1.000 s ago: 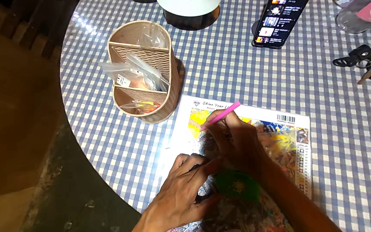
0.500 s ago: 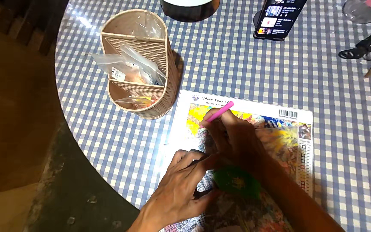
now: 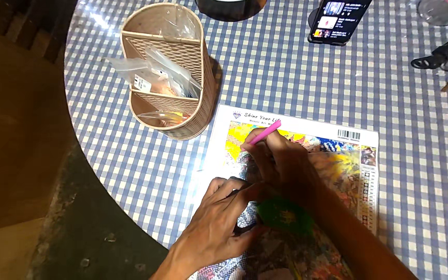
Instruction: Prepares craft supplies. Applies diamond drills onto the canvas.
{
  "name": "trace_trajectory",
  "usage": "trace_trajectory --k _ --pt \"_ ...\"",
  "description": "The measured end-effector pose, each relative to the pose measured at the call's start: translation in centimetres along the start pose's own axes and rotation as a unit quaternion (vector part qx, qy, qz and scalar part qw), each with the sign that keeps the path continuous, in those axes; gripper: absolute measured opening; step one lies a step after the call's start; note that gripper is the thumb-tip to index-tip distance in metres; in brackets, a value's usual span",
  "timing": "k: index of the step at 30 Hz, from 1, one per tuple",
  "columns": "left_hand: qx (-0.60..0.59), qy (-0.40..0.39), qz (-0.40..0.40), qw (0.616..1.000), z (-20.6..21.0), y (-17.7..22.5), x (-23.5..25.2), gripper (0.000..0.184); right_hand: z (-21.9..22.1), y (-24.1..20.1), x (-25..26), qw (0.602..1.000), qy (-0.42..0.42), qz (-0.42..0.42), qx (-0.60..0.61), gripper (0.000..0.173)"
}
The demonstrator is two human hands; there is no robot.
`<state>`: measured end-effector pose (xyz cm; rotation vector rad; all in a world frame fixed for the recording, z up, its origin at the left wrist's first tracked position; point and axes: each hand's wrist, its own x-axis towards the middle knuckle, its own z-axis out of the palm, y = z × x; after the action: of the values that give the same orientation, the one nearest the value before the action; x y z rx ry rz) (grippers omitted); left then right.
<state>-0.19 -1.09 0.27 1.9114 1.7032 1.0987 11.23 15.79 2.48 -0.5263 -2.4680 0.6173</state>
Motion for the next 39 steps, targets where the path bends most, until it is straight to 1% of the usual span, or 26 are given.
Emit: trace_trajectory --k 10,14,19,25,28,32,34,37,39 --pt "0.0 0.001 -0.002 1.0 0.0 0.0 0.0 0.051 0.0 0.0 0.1 1.0 -0.001 -0.013 -0.004 0.023" --pt "0.0 0.0 0.003 1.0 0.0 -0.1 0.0 0.051 0.0 -0.1 0.1 1.0 -0.011 -0.016 -0.007 0.025" --pt "0.002 0.0 0.0 1.0 0.0 0.0 0.0 0.051 -0.1 -0.1 0.1 0.999 -0.024 -0.03 -0.012 0.024" --pt "-0.001 0.007 0.002 1.0 0.1 -0.1 0.1 0.047 0.1 -0.2 0.3 0.997 -0.029 -0.071 -0.006 0.024" --pt "-0.003 0.006 0.0 1.0 0.1 -0.1 0.0 0.047 -0.2 -0.1 0.3 0.999 -0.02 -0.03 0.019 0.024" --pt "-0.002 0.002 -0.003 1.0 0.0 -0.1 0.0 0.047 -0.4 0.8 0.6 0.989 0.02 0.048 0.138 0.018" --pt "-0.003 0.001 -0.003 1.0 0.0 -0.1 0.0 0.047 -0.4 0.9 0.8 0.975 0.031 0.069 0.207 0.014" --pt "0.0 0.0 -0.005 1.0 0.0 -0.1 0.0 0.048 -1.1 0.6 1.2 0.94 0.047 0.126 0.314 0.013" --pt "0.001 0.0 -0.006 1.0 0.1 -0.1 0.0 0.048 -2.3 0.2 1.5 0.924 0.064 0.152 0.346 0.013"
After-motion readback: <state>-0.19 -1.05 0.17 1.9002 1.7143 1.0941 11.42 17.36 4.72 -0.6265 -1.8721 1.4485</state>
